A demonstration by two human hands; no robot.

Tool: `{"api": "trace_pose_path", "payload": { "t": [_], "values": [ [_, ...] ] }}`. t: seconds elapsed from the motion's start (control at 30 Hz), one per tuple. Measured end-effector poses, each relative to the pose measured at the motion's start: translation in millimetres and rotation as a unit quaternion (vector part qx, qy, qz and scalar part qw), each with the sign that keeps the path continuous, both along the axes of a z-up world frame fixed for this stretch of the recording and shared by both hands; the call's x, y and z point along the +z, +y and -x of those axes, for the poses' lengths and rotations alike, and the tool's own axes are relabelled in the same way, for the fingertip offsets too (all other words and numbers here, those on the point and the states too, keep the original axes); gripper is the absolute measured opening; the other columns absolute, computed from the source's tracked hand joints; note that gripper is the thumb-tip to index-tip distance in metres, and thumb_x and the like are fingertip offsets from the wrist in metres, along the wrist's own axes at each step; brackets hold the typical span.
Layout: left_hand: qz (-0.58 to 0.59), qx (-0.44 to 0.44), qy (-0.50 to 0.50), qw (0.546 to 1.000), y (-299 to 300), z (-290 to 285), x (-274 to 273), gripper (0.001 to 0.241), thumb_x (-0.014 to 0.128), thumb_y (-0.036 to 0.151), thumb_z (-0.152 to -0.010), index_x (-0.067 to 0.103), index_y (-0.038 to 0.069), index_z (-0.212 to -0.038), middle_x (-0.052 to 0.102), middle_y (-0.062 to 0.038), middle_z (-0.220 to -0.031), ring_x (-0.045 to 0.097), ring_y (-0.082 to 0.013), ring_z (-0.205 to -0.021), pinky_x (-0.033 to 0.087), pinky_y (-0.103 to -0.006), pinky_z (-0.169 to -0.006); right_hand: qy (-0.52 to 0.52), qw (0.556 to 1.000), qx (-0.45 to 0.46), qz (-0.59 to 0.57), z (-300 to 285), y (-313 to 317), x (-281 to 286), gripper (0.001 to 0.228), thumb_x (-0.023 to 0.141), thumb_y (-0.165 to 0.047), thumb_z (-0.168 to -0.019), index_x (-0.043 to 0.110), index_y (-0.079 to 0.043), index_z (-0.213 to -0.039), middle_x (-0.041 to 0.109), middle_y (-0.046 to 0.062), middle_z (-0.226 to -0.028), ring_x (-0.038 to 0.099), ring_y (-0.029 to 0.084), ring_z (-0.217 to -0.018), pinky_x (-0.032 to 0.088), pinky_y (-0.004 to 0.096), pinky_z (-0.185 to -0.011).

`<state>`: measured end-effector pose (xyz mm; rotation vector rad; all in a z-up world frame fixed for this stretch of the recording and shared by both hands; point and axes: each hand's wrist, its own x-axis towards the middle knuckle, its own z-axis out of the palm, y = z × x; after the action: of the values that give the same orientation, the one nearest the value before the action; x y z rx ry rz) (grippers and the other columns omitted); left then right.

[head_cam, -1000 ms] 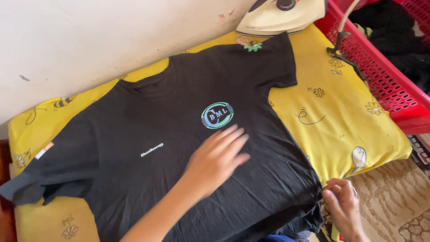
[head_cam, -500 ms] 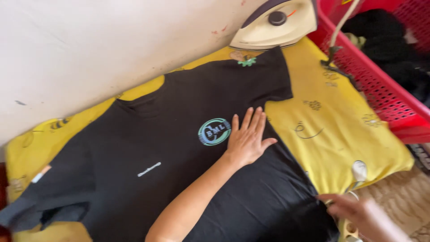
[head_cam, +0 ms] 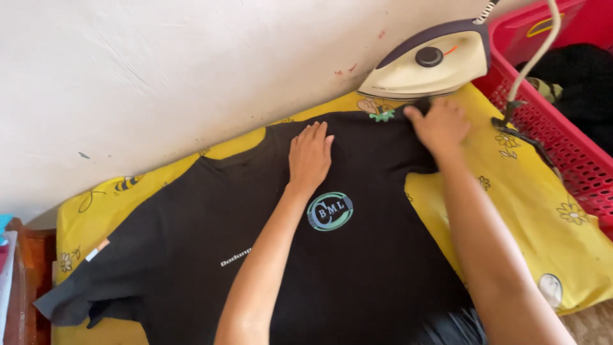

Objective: The person irons a black t-shirt laid out on a yellow patterned ironing board. They smooth the fabric with their hands and use a white electric iron to press the shirt, moving it across the sleeves and body of the garment.

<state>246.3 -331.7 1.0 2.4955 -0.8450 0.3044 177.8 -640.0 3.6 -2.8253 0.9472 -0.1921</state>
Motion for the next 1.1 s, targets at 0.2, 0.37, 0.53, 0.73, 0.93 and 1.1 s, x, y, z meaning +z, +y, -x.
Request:
{"api": "trace_pose_path", "payload": {
  "t": [0.2, 0.37, 0.53, 0.73, 0.93, 1.1],
  "values": [
    [-0.138, 0.029, 0.105, 0.984, 0, -7, 15, 0.063, 0.024, 0.051, -0.112, 0.028, 0.015, -0.164, 0.023, -0.016, -0.171, 0.016, -0.0354, -0.159, 0.013, -0.0697, -0.119, -0.114, 0.985, -0.1, 0.082, -17, 1, -28, 0.037, 0.064, -0.052, -0.108, 0.055, -0.02, -0.123, 0.075, 0.015, -0.094, 0.075, 0.04, -0.088, 0.059, 0.055, -0.069],
    [-0.004, 0.039, 0.039, 0.998, 21, -29, 2, 0.049, 0.042, 0.044, -0.11, 0.057, 0.013, -0.145, 0.051, -0.017, -0.152, 0.044, -0.0347, -0.146, 0.035, -0.0678, -0.113, -0.121, 0.986, -0.069, 0.089, -5, 42, 10, 0.05, 0.078, -0.041, -0.097, 0.046, -0.015, -0.124, 0.054, 0.01, -0.114, 0.067, 0.041, -0.096, 0.059, 0.059, -0.069],
    [0.053, 0.246, -0.002, 0.968, 54, -72, -18, 0.043, 0.056, 0.047, -0.105, 0.059, 0.009, -0.123, 0.064, -0.01, -0.099, 0.069, -0.0335, -0.097, 0.057, -0.0527, -0.076, -0.205, 0.952, 0.225, 0.033, -31, 130, 8, 0.016, 0.07, -0.033, -0.098, 0.074, -0.017, -0.096, 0.069, 0.007, -0.097, 0.069, 0.033, -0.098, 0.054, 0.046, -0.079],
    [0.103, 0.244, 0.031, 0.964, 47, -87, -20, 0.022, 0.057, 0.016, -0.104, 0.062, 0.015, -0.126, 0.069, -0.006, -0.099, 0.066, -0.0306, -0.104, 0.052, -0.0512, -0.087, 0.031, 0.9, 0.432, 0.046, -50, 219, 31, 0.071, 0.03, -0.06, -0.106, 0.036, -0.015, -0.161, 0.036, 0.006, -0.167, 0.025, 0.032, -0.156, 0.015, 0.061, -0.124],
    [0.142, 0.22, 0.064, 0.963, 53, -91, -17, 0.023, 0.054, 0.016, -0.107, 0.061, 0.008, -0.126, 0.065, -0.013, -0.111, 0.066, -0.033, -0.105, 0.054, -0.0495, -0.088, -0.212, 0.904, 0.272, 0.254, -104, 140, 7, 0.027, 0.064, -0.036, -0.089, 0.074, -0.014, -0.104, 0.071, 0.008, -0.097, 0.069, 0.028, -0.097, 0.054, 0.044, -0.075],
    [0.204, 0.134, 0.13, 0.961, 75, -132, -47, 0.025, 0.059, 0.018, -0.101, 0.064, 0.008, -0.123, 0.067, -0.015, -0.123, 0.062, -0.0352, -0.117, 0.048, -0.0489, -0.096, -0.092, 0.938, 0.18, 0.282, -107, 10, 96, 0.054, 0.06, -0.002, -0.083, 0.058, -0.015, -0.136, 0.056, 0.013, -0.139, 0.046, 0.034, -0.13, 0.032, 0.055, -0.103]
  ]
}}
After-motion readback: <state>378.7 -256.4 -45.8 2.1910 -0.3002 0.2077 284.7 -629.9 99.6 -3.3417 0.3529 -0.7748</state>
